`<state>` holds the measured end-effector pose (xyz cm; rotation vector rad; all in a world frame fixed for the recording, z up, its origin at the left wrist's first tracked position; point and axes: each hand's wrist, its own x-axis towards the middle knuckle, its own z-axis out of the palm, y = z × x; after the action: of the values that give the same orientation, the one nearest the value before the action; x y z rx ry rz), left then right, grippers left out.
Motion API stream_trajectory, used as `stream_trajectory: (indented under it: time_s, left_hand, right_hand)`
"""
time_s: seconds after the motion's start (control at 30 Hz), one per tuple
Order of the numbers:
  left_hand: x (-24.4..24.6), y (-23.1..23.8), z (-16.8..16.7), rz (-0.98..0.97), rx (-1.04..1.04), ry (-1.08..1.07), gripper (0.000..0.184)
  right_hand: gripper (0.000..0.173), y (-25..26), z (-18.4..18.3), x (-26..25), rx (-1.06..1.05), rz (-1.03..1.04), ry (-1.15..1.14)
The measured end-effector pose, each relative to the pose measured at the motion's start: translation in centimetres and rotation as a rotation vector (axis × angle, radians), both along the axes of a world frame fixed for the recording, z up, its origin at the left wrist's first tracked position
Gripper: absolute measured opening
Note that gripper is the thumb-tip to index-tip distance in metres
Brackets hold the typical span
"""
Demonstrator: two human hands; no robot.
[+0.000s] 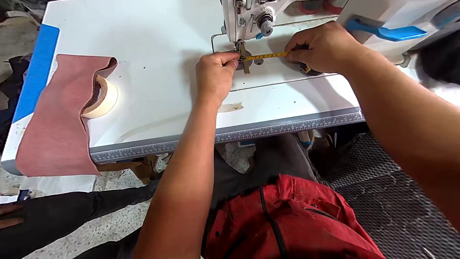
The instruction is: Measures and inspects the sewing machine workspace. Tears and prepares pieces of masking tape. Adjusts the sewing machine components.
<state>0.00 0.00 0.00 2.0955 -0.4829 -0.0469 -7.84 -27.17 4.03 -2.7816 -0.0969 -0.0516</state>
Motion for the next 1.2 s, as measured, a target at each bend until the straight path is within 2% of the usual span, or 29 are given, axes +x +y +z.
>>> stream_trajectory:
  time_s: [0.27, 0.83, 1.0, 1.13, 1.2]
  left_hand:
    - [0.1, 0.2, 0.2, -0.043, -0.009, 0.014, 0.02]
    - [-0.6, 0.4, 0.5, 0.005, -0.004, 0.047, 0.023]
    - [-6.0, 1.8, 1.0, 0.056, 0.148, -0.048, 0.027]
    - [-10.1, 1.8, -1.3, 0.017, 0.185, -0.293, 0.022]
    - [-10.7, 1.7, -1.8, 0.027, 0.192, -0.333, 0.021]
  right_hand:
    - [0.019, 0.1, -0.1, 0.1, -0.023, 0.004, -0.013]
    - [0.018, 0.0, -0.1, 0.1, -0.017, 0.023, -0.032]
    - [0.017, 0.0, -0.1, 0.1, -0.018, 0.015, -0.031]
    - [0.018, 0.0, -0.1, 0.1, -0.025, 0.022, -0.036]
    - [0.017, 0.2, 0.1, 0.0, -0.024, 0.011, -0.017]
